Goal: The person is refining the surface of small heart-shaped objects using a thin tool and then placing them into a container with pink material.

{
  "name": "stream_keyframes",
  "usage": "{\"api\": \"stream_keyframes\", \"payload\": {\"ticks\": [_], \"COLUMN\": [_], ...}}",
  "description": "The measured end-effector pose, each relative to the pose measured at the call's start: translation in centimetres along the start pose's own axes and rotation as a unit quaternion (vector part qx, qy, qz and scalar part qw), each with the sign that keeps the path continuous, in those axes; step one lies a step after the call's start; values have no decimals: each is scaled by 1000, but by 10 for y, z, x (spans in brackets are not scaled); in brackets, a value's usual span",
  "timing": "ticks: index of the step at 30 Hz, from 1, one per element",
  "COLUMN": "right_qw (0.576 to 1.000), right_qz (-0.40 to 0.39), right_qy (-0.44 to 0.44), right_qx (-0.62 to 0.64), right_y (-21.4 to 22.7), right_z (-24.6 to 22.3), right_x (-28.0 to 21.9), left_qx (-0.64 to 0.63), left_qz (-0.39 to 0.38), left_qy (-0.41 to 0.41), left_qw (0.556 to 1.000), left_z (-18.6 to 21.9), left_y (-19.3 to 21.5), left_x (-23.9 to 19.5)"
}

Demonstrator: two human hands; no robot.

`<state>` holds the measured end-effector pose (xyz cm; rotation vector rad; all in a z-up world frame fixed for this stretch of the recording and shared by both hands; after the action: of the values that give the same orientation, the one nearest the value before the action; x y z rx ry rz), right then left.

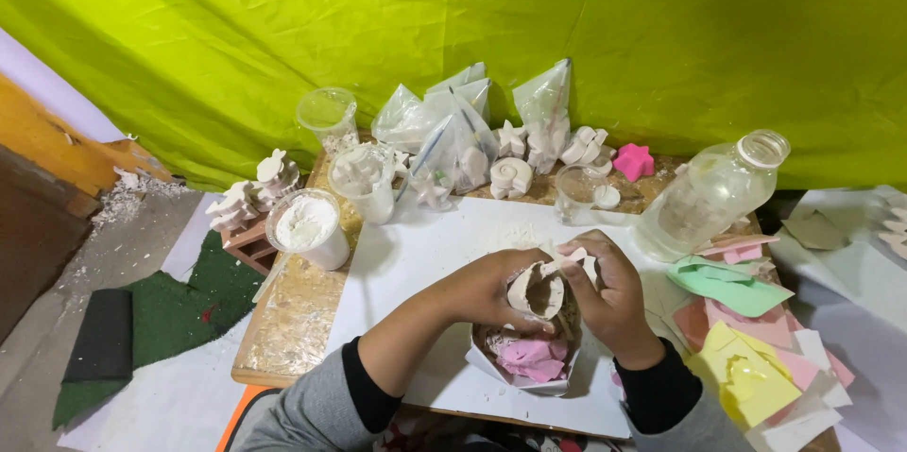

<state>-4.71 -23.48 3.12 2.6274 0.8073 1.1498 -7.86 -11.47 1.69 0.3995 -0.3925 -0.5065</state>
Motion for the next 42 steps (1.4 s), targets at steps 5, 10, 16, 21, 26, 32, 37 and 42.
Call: {"api": "stream_keyframes", "payload": {"ticks": [5,10,16,21,26,32,37,42], "right_qw": [1000,999,997,995,995,993,991,991], "right_qz": [-8,-36,-55,-63,-61,-63,-64,-71], "right_qy": [-2,12,42,55,67,87,106,102], "right_qx": [-3,-21,-42,-56,-49,-50,-46,-40], "right_y": [-5,-14,-19,-17,-16,-17,-18,-19], "right_z": [6,7,-1,-7,-9,-16,-11,-10], "right_x": [-6,-9,-7,-7,-7,-5,-9,-9], "left_qx": [54,8,146,130,118,67,21,27], "left_qz": [-9,18,25,17,18,34,62,80], "left_qy": [-31,-70,-61,-60,-56,-31,-29,-19], "left_qw": [998,997,987,990,991,997,997,996], "left_z": [-5,-40,-26,-30,-23,-34,-34,-47], "left_y": [-6,-3,0,-3,-2,0,8,6], "left_x": [2,-2,-5,-4,-4,-7,-5,-7]}}
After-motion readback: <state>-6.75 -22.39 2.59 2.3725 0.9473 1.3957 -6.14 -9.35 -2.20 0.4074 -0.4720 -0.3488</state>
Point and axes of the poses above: each hand's wrist, its own x-axis towards the middle knuckle, its own y-axis out of the back of the hand, z = x × y, the point moved 10 cm from there along x, towards the middle knuckle, and after that the axes turned 8 degrees about -z, right-handed, at the moved point
